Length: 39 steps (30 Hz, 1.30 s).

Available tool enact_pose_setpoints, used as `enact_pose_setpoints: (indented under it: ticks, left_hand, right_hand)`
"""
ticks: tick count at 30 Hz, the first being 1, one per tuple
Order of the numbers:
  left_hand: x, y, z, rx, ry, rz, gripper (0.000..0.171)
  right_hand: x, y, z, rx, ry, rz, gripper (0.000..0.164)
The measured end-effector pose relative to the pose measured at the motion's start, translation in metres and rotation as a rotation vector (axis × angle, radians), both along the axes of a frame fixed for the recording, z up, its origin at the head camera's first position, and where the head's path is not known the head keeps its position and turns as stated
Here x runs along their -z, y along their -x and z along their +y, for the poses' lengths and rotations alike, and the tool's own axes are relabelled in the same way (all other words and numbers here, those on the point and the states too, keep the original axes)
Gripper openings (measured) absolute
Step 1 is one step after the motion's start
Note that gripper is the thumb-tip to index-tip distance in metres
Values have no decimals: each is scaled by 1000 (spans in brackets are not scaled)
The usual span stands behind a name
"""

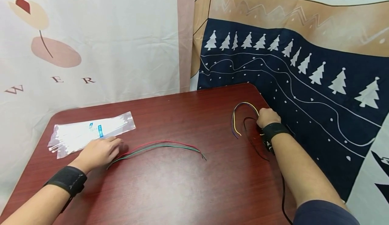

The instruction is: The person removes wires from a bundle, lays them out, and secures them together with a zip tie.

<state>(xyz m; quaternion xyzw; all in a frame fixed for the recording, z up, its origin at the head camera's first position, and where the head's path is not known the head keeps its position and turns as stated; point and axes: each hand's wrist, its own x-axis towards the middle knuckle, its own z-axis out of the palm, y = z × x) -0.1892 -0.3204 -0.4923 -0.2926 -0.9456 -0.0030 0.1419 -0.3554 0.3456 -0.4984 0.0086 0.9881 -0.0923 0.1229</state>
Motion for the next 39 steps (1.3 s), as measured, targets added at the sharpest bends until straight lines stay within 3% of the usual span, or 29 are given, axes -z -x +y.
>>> enact_pose_setpoints:
  ticks: [4, 7, 15, 25, 33, 39]
  left_hand:
    - [0, 0, 2, 5, 17, 3, 11]
    - [2, 0, 2, 16, 24, 18, 11]
    - [4, -2, 2, 26, 27, 19, 12]
    - [4, -4, 2, 8, 11, 1, 10]
    - [5, -4, 4, 15, 6, 16, 9]
    - [5, -2, 8, 4, 10, 5, 8]
  right_hand:
    - [-29, -19, -14, 18, -2, 22, 31]
    - [-38, -27, -18, 36, 19, 56, 32]
    - [-36, -30, -16, 63, 63, 143, 37]
    - [-47, -34, -31, 14, 91, 278, 19]
    - [-49, -29, -49, -87, 192, 385, 20]
    - [-60, -38, -74, -145, 250, 488, 25]
